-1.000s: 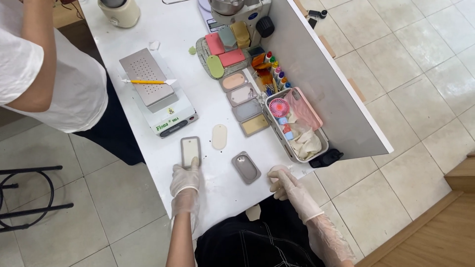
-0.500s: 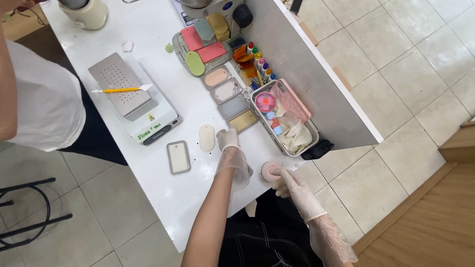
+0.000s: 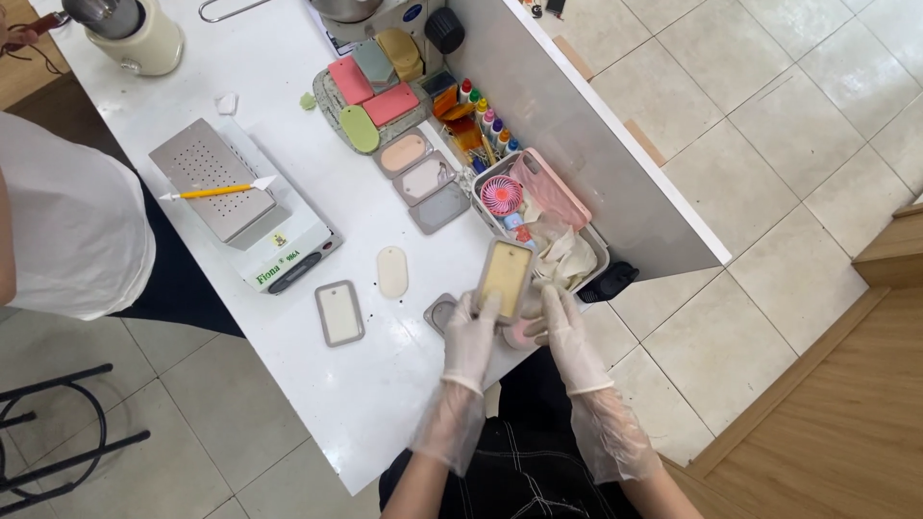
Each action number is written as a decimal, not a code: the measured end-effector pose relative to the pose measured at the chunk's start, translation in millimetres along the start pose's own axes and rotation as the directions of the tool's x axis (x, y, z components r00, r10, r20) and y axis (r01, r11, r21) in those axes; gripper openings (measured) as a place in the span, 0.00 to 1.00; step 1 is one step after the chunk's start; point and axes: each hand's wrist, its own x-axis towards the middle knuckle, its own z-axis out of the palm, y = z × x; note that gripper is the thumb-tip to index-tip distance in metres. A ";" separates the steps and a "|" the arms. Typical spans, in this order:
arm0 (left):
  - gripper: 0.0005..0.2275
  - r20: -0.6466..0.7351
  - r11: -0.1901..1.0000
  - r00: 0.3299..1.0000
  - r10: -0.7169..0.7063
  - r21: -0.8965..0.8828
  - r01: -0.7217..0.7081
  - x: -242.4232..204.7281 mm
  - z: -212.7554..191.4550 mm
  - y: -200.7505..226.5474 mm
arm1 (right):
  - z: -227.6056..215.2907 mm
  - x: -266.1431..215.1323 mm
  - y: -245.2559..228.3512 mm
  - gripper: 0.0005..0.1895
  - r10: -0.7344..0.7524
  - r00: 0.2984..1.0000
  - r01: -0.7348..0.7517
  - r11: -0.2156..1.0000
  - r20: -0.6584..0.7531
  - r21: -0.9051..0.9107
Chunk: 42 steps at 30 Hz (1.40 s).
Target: The person removes hardened wax tablets and flower-shaped wax ornaments from silicone molds by hand, pressing each piece out of its mold. They stack the finished wax pieces on the table and arrange the empty molds in a pile.
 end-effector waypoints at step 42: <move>0.12 0.219 0.923 0.970 0.102 -0.384 -0.010 -97.0 -5.2 101.6 | -1.5 -80.2 -52.9 0.16 -0.150 0.987 0.111 0.890 0.055 0.442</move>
